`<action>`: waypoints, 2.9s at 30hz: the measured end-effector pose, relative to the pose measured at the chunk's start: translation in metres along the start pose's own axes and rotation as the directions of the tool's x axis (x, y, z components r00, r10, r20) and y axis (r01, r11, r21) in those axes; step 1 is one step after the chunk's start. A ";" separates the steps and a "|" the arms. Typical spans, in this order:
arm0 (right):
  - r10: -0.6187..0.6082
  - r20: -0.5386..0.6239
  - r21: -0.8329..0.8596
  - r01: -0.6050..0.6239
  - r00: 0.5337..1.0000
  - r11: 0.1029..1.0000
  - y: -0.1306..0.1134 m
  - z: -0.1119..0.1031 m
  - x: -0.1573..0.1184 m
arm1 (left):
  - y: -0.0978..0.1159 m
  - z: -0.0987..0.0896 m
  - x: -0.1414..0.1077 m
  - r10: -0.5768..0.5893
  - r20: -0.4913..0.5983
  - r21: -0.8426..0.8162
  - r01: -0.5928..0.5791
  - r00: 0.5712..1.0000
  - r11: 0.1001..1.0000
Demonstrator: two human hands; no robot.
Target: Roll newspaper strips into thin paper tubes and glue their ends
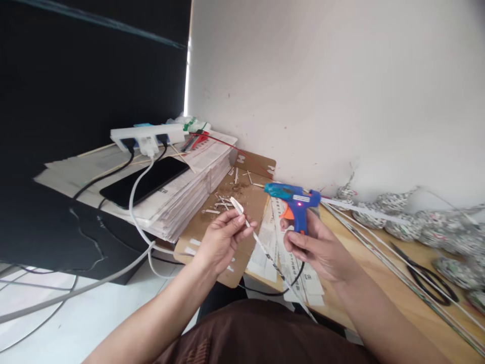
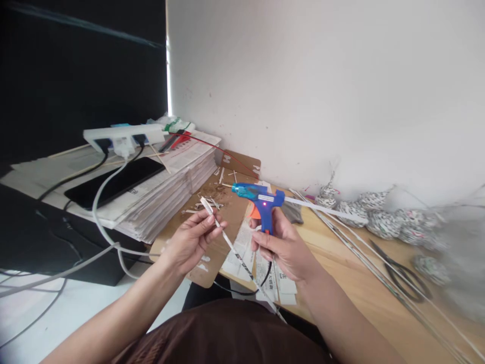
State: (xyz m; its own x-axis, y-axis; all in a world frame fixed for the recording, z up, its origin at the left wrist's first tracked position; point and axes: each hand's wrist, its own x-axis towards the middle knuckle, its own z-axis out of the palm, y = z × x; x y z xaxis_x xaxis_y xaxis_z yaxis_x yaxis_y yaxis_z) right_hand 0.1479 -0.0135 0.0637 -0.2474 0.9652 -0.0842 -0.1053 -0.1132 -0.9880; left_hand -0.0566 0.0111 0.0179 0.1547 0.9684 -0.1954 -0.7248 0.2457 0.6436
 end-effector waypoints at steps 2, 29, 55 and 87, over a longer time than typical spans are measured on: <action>0.030 -0.002 0.039 -0.030 1.000 0.999 -0.002 -0.003 -0.007 | -0.001 0.004 0.001 -0.008 0.007 0.005 0.008 1.000 1.000; -0.045 -0.076 -0.405 0.010 0.996 0.914 -0.002 -0.001 -0.020 | -0.005 0.026 0.002 0.025 0.083 0.070 -0.031 0.996 0.997; -0.186 -0.062 -0.644 0.103 0.980 0.758 -0.006 0.004 -0.027 | -0.006 0.022 -0.001 0.033 0.109 0.074 -0.041 0.994 0.996; -0.221 -0.133 -0.655 0.081 0.966 0.751 -0.006 0.008 -0.031 | -0.002 0.022 -0.003 0.022 0.074 0.063 -0.026 0.997 0.998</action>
State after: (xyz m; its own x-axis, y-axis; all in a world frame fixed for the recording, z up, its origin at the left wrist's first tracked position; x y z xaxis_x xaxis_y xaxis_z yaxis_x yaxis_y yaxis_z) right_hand 0.1483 -0.0443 0.0733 -0.0874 0.9890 0.1194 0.5322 0.1476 -0.8337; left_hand -0.0408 0.0082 0.0331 0.1882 0.9740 -0.1262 -0.6847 0.2222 0.6942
